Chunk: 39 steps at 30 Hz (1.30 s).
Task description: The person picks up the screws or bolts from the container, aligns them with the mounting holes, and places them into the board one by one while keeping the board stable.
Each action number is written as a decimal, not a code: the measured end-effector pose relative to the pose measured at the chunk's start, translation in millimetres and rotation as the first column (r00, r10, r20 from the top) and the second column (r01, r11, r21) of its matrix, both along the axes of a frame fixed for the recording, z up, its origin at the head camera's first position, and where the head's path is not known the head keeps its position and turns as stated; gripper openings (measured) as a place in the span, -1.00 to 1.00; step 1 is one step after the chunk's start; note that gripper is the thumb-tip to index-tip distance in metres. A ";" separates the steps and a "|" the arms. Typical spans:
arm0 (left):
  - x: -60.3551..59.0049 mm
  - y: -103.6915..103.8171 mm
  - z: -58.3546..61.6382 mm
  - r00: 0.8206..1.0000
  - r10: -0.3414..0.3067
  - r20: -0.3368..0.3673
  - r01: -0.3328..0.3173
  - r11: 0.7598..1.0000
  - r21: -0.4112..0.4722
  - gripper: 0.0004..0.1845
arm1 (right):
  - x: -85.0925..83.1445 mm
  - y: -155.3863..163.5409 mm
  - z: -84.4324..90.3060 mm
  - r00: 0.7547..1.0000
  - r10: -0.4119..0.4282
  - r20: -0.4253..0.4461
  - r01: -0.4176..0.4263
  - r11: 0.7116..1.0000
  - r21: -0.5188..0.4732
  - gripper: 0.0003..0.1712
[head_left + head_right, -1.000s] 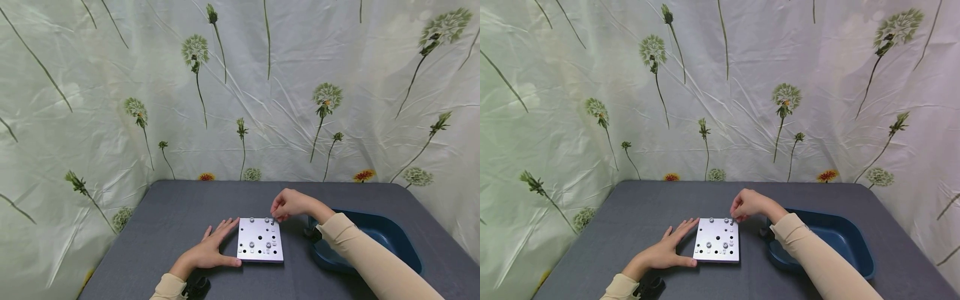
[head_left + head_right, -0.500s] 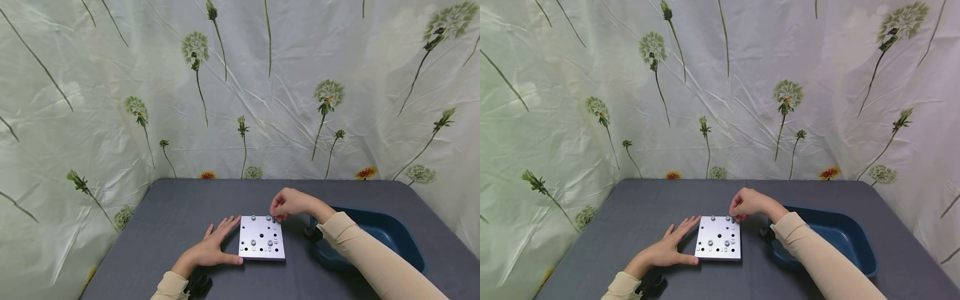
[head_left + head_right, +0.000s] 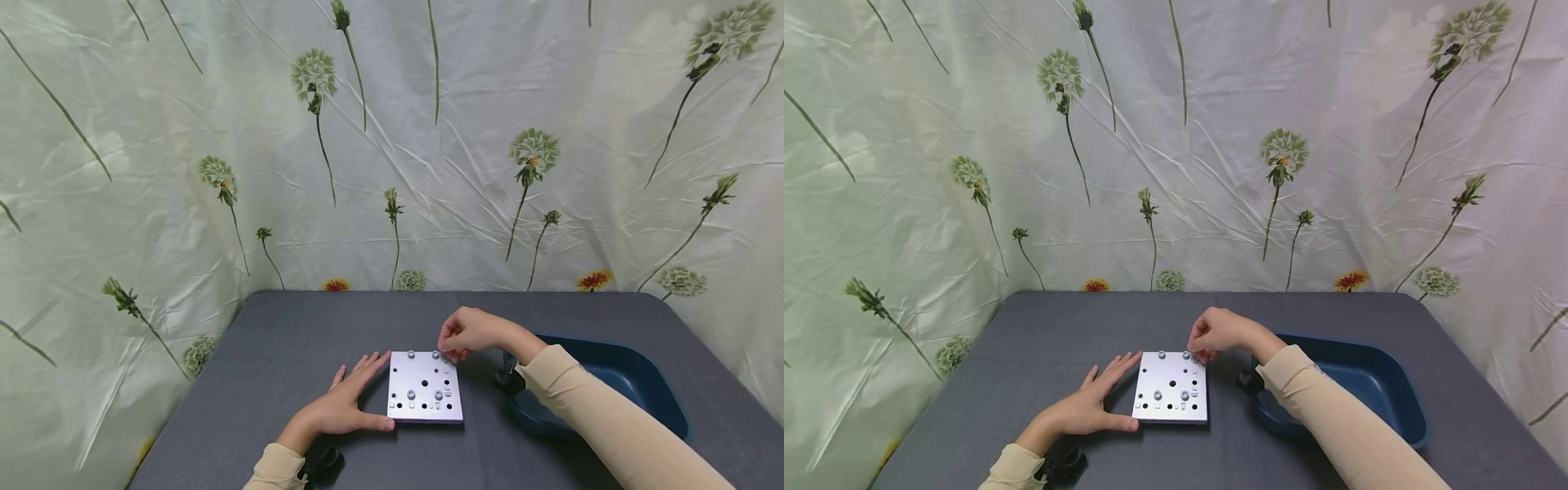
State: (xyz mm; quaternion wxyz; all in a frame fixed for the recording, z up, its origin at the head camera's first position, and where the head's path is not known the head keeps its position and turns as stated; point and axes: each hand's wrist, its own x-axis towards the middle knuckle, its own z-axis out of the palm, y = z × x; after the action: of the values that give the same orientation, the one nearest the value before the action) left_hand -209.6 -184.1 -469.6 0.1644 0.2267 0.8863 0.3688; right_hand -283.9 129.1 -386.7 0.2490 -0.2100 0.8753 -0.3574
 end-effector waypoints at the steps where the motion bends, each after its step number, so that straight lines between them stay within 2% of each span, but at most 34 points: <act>1: -0.3 -0.1 0.0 1.000 -0.002 -0.001 0.002 1.000 0.004 0.23 | -0.2 0.1 0.1 1.000 0.000 0.001 0.000 1.000 0.000 -0.84; 9: -5.5 -1.5 -7.6 1.000 -0.009 -0.009 0.009 0.999 0.036 0.24 | 0.0 3.7 4.6 1.000 0.003 0.009 -0.003 1.000 -0.007 -0.83; 16: -6.3 0.4 0.5 1.000 -0.016 -0.010 0.016 1.000 0.010 0.22 | 0.7 9.4 11.1 1.000 0.009 -0.003 -0.009 1.000 -0.013 -0.81; 30: -0.9 -2.5 -3.6 0.999 -0.021 -0.038 0.024 0.998 0.064 0.23 | 7.0 21.5 17.4 1.000 0.004 0.006 -0.003 0.999 -0.043 -0.78; 39: -0.5 -1.3 -1.7 1.000 -0.013 -0.008 0.013 1.000 0.012 0.23 | 9.3 35.0 17.3 1.000 0.007 0.006 -0.007 0.997 -0.075 -0.75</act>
State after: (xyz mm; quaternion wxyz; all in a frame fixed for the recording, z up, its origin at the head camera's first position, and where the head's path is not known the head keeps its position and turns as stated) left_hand -210.1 -185.4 -471.3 0.1620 0.2348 0.8832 0.3722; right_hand -274.6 164.0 -369.4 0.2451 -0.2210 0.8597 -0.3899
